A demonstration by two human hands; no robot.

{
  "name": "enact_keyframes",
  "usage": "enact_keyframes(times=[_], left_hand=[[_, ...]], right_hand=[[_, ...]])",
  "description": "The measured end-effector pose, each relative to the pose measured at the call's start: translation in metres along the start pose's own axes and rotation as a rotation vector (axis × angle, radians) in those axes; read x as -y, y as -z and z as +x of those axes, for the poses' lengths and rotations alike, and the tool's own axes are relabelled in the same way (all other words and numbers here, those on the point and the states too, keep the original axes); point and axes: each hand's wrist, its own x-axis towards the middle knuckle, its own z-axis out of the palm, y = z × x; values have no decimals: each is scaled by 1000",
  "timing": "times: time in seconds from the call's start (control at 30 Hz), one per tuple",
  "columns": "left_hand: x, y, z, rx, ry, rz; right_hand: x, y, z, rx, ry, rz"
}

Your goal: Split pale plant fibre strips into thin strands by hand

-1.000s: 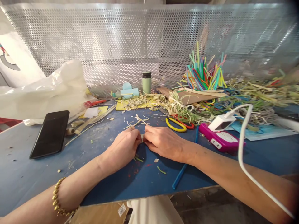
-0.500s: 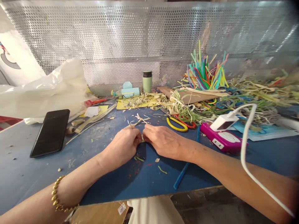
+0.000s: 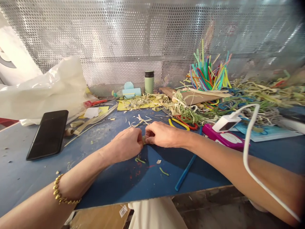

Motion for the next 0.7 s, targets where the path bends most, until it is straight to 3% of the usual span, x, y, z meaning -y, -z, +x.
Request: enact_keyframes(times=[0.37, 0.57, 0.7], left_hand=[[7, 3, 6, 46, 1, -175], [11, -5, -9, -164, -183, -31], [10, -7, -17, -163, -249, 74]], right_hand=[[-10, -2, 5, 31, -6, 160], [-5, -4, 0, -15, -45, 67], [-3, -14, -13, -154, 32, -52]])
